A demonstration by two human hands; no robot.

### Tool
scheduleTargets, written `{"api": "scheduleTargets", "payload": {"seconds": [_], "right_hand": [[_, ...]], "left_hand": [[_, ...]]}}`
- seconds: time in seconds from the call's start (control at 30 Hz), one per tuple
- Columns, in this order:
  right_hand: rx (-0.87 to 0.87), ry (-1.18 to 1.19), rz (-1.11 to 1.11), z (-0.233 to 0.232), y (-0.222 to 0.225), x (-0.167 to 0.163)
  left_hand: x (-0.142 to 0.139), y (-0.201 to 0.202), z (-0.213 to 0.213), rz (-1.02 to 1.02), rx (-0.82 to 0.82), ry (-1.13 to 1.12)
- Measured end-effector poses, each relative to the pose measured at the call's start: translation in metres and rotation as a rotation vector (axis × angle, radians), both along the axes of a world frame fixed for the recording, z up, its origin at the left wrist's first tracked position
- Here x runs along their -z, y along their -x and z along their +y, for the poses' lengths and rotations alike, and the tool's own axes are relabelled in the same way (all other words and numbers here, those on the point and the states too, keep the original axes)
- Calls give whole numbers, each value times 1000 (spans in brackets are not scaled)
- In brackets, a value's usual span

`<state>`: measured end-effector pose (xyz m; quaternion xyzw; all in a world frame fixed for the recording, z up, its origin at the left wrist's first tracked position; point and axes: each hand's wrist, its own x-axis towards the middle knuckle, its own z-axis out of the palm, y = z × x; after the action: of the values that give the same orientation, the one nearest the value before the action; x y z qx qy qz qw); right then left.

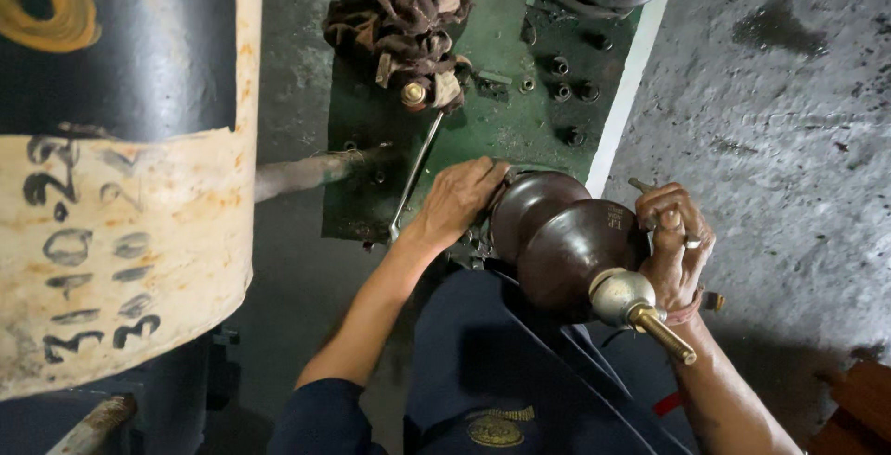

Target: The person uses open-end wrenches to tighten nuts on a brown porcelain insulator mounted on a green metal fixture, repositioning the wrench and steadying the insulator by hand. They then lift the insulator, place it aside, and pick up another insulator component from the fixture to continue working.

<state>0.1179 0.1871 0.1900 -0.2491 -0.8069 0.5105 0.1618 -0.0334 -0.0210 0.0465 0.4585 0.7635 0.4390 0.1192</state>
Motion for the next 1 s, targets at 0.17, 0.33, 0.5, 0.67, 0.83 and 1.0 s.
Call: {"api": "scheduleTargets", "payload": {"seconds": [0.17,0.33,0.5,0.67,0.83,1.0], "right_hand": [[14,16,-8,-2,0,-2],[18,25,-33,-3,-1,-5],[39,57,-50,-3,0,-7],[6,24,-43,-2,2,-9],[-3,48,-32,-3,3,-11],[18,80,-37,-4,3,-13]], "left_hand": [[-3,7,-3,-39,29,-6],[-15,16,-3,-78,3,-60],[0,29,42,57,-46,-1],[57,35,118,105,118,295],[86,34,129,154,132,305],[81,35,118,-33,160,159]]}}
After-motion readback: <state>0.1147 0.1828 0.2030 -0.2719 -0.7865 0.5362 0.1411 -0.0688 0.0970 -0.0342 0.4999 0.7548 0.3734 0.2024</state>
